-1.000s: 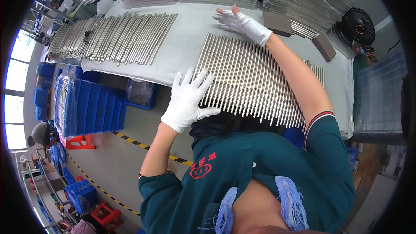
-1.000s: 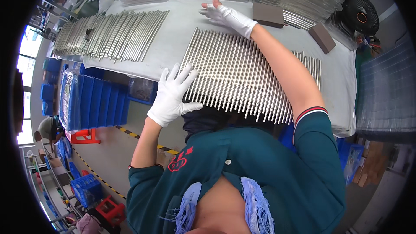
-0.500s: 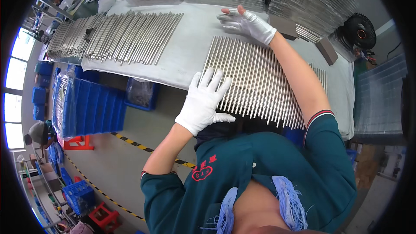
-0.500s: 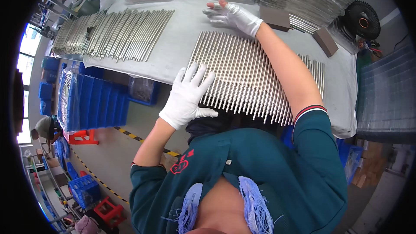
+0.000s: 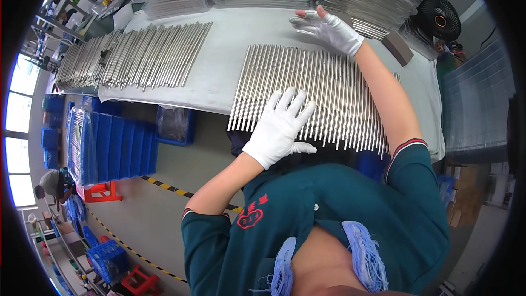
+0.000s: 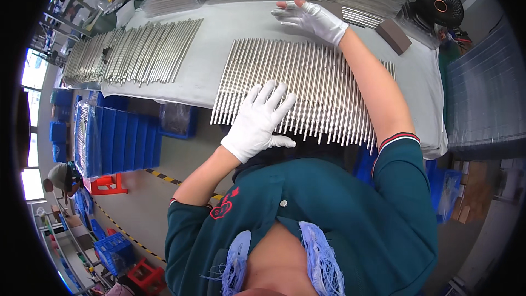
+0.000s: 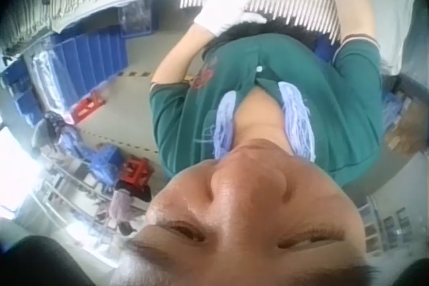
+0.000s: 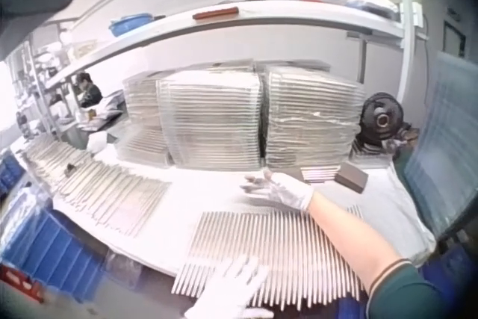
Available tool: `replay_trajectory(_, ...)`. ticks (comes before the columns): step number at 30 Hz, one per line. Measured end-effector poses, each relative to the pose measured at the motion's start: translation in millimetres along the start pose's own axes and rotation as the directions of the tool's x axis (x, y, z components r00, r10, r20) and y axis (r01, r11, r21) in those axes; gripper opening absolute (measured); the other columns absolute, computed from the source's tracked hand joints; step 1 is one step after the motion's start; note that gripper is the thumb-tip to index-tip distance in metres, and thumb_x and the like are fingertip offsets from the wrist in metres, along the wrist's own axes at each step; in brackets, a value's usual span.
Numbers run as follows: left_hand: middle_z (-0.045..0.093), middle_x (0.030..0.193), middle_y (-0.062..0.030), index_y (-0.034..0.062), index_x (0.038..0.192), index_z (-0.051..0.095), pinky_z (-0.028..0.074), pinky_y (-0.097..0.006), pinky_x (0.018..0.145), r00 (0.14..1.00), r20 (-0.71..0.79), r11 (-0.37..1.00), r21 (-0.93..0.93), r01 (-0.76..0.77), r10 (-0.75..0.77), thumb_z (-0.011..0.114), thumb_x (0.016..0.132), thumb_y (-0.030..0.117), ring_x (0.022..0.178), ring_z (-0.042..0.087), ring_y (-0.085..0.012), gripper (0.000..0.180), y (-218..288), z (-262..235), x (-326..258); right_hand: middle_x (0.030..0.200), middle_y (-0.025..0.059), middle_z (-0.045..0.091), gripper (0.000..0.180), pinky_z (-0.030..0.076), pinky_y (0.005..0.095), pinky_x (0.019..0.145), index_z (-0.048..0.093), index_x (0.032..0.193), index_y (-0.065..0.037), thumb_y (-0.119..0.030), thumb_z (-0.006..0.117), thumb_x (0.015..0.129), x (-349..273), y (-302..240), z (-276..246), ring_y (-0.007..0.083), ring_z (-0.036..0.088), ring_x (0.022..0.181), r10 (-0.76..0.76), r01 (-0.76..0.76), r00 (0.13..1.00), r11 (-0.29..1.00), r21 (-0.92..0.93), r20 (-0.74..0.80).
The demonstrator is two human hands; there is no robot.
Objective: Organizing and aligning metal rods on a workbench in a manufacturing setting.
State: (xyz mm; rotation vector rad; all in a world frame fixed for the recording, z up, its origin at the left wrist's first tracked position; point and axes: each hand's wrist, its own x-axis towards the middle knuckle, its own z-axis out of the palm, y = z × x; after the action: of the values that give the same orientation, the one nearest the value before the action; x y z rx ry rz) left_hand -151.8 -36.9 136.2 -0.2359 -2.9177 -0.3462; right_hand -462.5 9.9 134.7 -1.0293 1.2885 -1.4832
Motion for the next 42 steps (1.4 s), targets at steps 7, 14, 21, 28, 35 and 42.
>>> replay_trajectory(7,0.047,0.143,-0.0196,0.0032,0.141,0.047,0.03,-0.05,0.115,0.979,0.032,0.974,-0.116,-0.196,0.201,0.072,0.073,0.058,0.137,0.039,-0.0389,0.09,46,23,42,0.141,0.0237,0.05,0.1,0.034,0.0413,0.119,0.047,0.141,0.003,-0.075,0.062,0.08,-47,0,-21,0.031,0.043,0.139,0.173,-0.176,0.984,0.98,0.09,0.048)
replay_trajectory(14,0.045,0.143,-0.0211,0.0016,0.141,0.045,0.03,-0.05,0.115,0.968,0.016,0.959,-0.146,-0.244,0.249,0.073,0.076,0.052,0.137,0.038,-0.039,0.088,48,24,48,0.141,0.0192,0.051,0.095,0.038,0.0396,0.116,0.046,0.142,0.001,-0.073,0.06,0.083,-67,-10,-42,0.0266,0.049,0.132,0.065,-0.061,0.998,0.988,0.14,-0.025)
replay_trajectory(21,0.044,0.145,-0.021,0.0043,0.141,0.047,0.03,-0.049,0.116,0.897,-0.008,0.882,-0.183,-0.435,0.441,0.066,0.087,0.044,0.138,0.038,-0.0395,0.07,78,51,76,0.147,0.0199,0.047,0.092,0.032,0.0414,0.119,0.046,0.144,0.0,-0.071,0.056,0.086,-99,-3,-56,0.0297,0.042,0.14,0.11,-0.134,0.984,0.975,0.177,0.141)
replay_trajectory(28,0.046,0.142,-0.0223,0.0034,0.139,0.048,0.031,-0.049,0.116,0.832,-0.04,0.792,-0.285,-0.54,0.553,0.068,0.086,0.041,0.137,0.04,-0.0406,0.068,99,50,94,0.141,0.0195,0.052,0.09,0.037,0.0405,0.116,0.046,0.142,0.002,-0.067,0.062,0.085,-123,-19,-84,0.0297,0.048,0.135,0.029,-0.007,0.995,0.974,0.224,-0.095)
replay_trajectory(35,0.047,0.14,-0.0226,0.0047,0.137,0.051,0.03,-0.049,0.117,0.786,-0.069,0.758,-0.227,-0.612,0.614,0.064,0.089,0.039,0.137,0.039,-0.041,0.061,135,85,121,0.14,0.0215,0.053,0.091,0.039,0.0395,0.115,0.045,0.143,0.003,-0.066,0.063,0.086,-154,-10,-95,0.0281,0.049,0.134,0.133,-0.135,0.991,0.974,0.181,0.023)
replay_trajectory(42,0.049,0.135,-0.0205,0.0044,0.134,0.054,0.033,-0.046,0.114,0.764,-0.114,0.723,-0.261,-0.639,0.635,0.064,0.089,0.033,0.134,0.041,-0.0381,0.054,140,81,126,0.142,0.0178,0.052,0.092,0.04,0.0387,0.113,0.042,0.146,-0.002,-0.069,0.06,0.086,-179,-16,-116,0.0259,0.051,0.132,0.107,-0.085,0.981,0.987,0.138,-0.162)
